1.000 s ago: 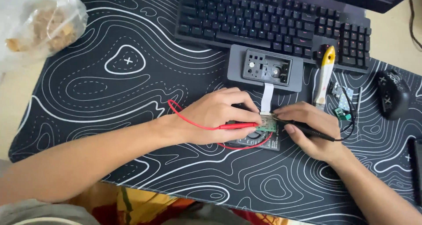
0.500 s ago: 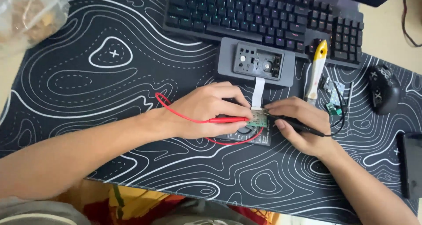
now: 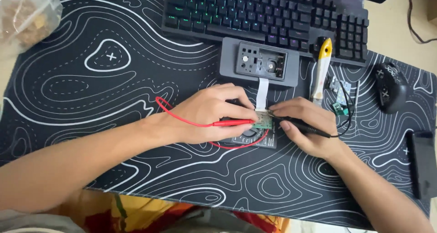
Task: Using multimeter probes to test various points on a circuit board connected to a control panel.
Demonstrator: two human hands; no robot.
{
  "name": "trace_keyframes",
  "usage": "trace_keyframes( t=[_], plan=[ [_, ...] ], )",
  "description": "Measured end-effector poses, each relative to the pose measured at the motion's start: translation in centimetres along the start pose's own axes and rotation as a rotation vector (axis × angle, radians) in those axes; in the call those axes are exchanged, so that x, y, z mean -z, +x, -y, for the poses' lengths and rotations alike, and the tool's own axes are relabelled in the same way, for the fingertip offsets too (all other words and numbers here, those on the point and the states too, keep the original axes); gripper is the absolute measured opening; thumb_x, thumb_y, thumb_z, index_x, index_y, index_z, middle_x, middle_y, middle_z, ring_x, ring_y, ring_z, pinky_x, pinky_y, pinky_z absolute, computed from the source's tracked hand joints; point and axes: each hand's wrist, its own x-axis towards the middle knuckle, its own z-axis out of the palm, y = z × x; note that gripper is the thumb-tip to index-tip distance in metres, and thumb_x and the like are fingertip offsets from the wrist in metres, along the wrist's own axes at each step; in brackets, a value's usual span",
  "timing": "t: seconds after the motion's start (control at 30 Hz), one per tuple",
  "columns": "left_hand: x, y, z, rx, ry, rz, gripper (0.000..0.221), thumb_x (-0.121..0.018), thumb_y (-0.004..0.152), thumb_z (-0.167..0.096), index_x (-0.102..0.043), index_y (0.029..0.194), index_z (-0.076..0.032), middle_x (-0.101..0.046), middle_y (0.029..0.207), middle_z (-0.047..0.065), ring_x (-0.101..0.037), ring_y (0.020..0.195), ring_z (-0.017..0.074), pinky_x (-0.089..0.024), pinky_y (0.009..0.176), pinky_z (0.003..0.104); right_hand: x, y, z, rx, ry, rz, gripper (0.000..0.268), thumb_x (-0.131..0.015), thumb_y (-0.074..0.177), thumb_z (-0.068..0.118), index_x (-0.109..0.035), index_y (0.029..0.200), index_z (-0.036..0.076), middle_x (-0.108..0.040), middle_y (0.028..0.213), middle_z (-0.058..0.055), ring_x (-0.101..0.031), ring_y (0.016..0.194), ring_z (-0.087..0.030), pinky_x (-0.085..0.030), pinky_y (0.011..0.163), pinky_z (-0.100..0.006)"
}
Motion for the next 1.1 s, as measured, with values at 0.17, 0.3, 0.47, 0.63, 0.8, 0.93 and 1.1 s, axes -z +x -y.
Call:
trace_keyframes(
  t=[0.17,0.3,0.47,0.63,0.8,0.93,1.1],
  plan=[
    [0.4,0.2,-0.4,0.012,-0.038,0.013,0.024,-0.077,0.108,-0.021,-0.087,0.126,-0.009,-0.08,0.118,0.014,-0.079,0.114,0.0308,-0.063,0.103,0.042,-0.2,0.7,0.7,-0.007,0.036,-0.028,0.02,-0.072,0.107,0.011,-0.086,0.112,-0.002,-0.087,0.107,-0.023,-0.087,0.092,-0.036,-0.068,0.076,-0.043],
    [0.4,0.2,-0.3,0.037,-0.054,0.029,0.024,-0.077,0.108,-0.022,-0.088,0.124,-0.009,-0.081,0.12,0.015,-0.079,0.117,0.0324,-0.062,0.105,0.044,-0.3,1.1,0.6,0.03,0.071,-0.036,0.021,-0.07,0.11,0.012,-0.085,0.109,-0.003,-0.086,0.107,-0.022,-0.085,0.088,-0.037,-0.068,0.077,-0.041],
    [0.3,0.4,-0.3,0.017,-0.027,0.028,0.023,-0.077,0.107,-0.021,-0.088,0.123,-0.01,-0.081,0.117,0.013,-0.08,0.115,0.0308,-0.061,0.104,0.043,-0.3,1.0,0.6,0.048,0.072,-0.062,0.021,-0.07,0.111,0.01,-0.084,0.109,-0.005,-0.085,0.107,-0.024,-0.083,0.087,-0.039,-0.067,0.078,-0.044],
    [-0.4,-0.2,0.3,-0.035,0.008,-0.019,0.021,-0.079,0.108,-0.025,-0.087,0.122,-0.012,-0.079,0.121,0.011,-0.077,0.118,0.0343,-0.06,0.106,0.045,-0.3,1.0,0.8,0.027,0.087,-0.022,0.02,-0.072,0.11,0.011,-0.083,0.108,-0.006,-0.084,0.106,-0.026,-0.083,0.089,-0.043,-0.067,0.08,-0.047],
    [0.6,0.7,-0.7,-0.067,0.022,0.023,0.022,-0.075,0.109,-0.016,-0.087,0.124,-0.005,-0.077,0.116,0.01,-0.072,0.105,0.027,-0.058,0.095,0.041,0.7,0.7,0.6,0.099,0.0,0.095,0.024,-0.063,0.115,0.009,-0.074,0.117,-0.011,-0.08,0.117,-0.03,-0.083,0.11,-0.042,-0.067,0.1,-0.046],
    [0.2,0.4,-0.4,-0.072,0.03,-0.015,0.02,-0.075,0.109,-0.013,-0.088,0.123,-0.007,-0.078,0.115,0.008,-0.072,0.106,0.027,-0.059,0.095,0.043,0.6,0.3,0.2,0.112,0.001,0.108,0.022,-0.063,0.115,0.007,-0.073,0.119,-0.012,-0.079,0.118,-0.031,-0.083,0.109,-0.044,-0.068,0.101,-0.047],
    [0.5,0.5,0.3,-0.089,-0.016,0.013,0.025,-0.073,0.111,-0.016,-0.085,0.131,-0.007,-0.077,0.123,0.011,-0.073,0.115,0.0305,-0.056,0.103,0.045,0.9,0.8,0.7,0.052,-0.026,0.115,0.023,-0.063,0.114,0.011,-0.073,0.117,-0.01,-0.08,0.118,-0.028,-0.082,0.107,-0.041,-0.068,0.1,-0.046]
  ],
)
